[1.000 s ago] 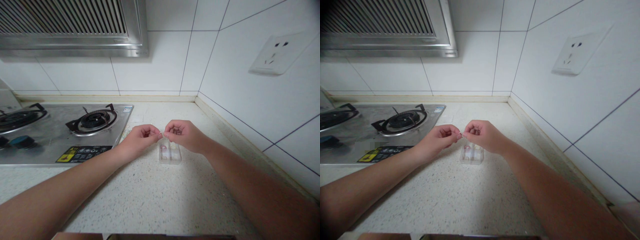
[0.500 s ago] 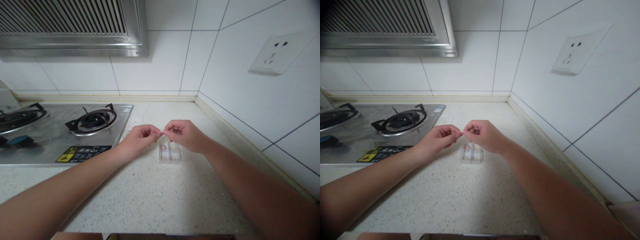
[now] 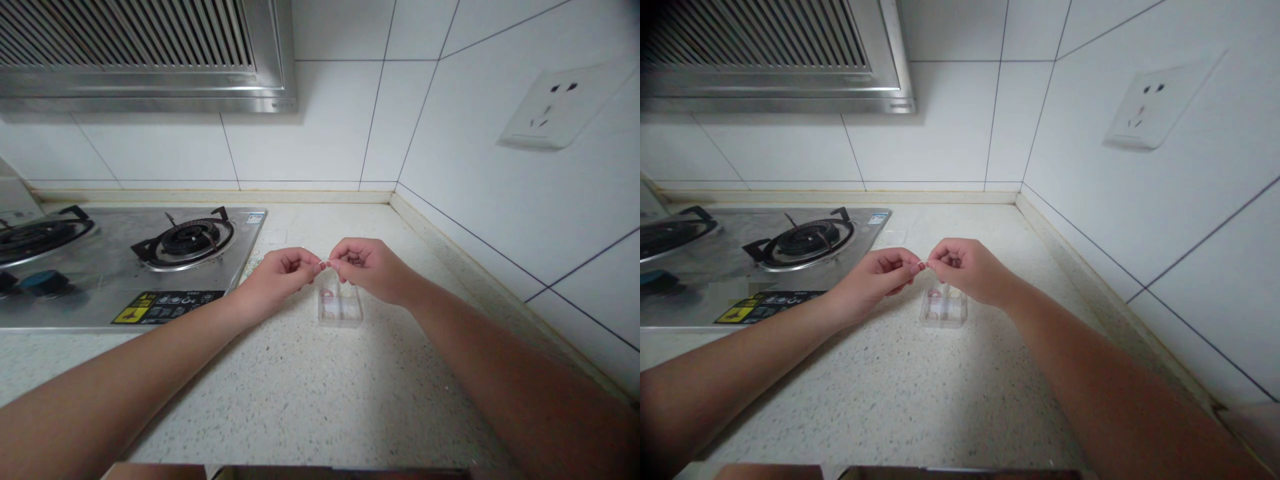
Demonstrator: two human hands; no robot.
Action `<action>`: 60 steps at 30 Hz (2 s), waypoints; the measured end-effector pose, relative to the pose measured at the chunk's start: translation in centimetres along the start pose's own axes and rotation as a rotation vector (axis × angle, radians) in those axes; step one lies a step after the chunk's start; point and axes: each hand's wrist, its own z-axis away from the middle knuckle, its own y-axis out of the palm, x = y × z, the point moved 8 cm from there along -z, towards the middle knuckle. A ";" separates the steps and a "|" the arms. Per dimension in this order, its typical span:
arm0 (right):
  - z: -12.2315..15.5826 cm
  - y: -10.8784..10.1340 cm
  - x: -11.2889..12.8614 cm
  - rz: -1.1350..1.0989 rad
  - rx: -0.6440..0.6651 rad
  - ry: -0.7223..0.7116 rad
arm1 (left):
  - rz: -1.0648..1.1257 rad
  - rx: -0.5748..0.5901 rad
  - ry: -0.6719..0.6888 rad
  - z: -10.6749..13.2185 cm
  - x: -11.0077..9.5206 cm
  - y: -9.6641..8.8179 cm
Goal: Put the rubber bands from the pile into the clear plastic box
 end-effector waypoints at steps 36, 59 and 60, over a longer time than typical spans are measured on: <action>0.0 -0.3 0.2 -0.019 -0.019 -0.005 | 0.042 -0.004 0.008 0.1 -0.2 0.0; 0.0 -0.4 -0.1 -0.151 -0.018 0.081 | 0.056 -0.005 -0.037 0.1 0.4 -0.3; -0.1 -0.4 0.0 -0.150 -0.016 0.079 | 0.051 -0.007 -0.035 0.1 0.3 -0.2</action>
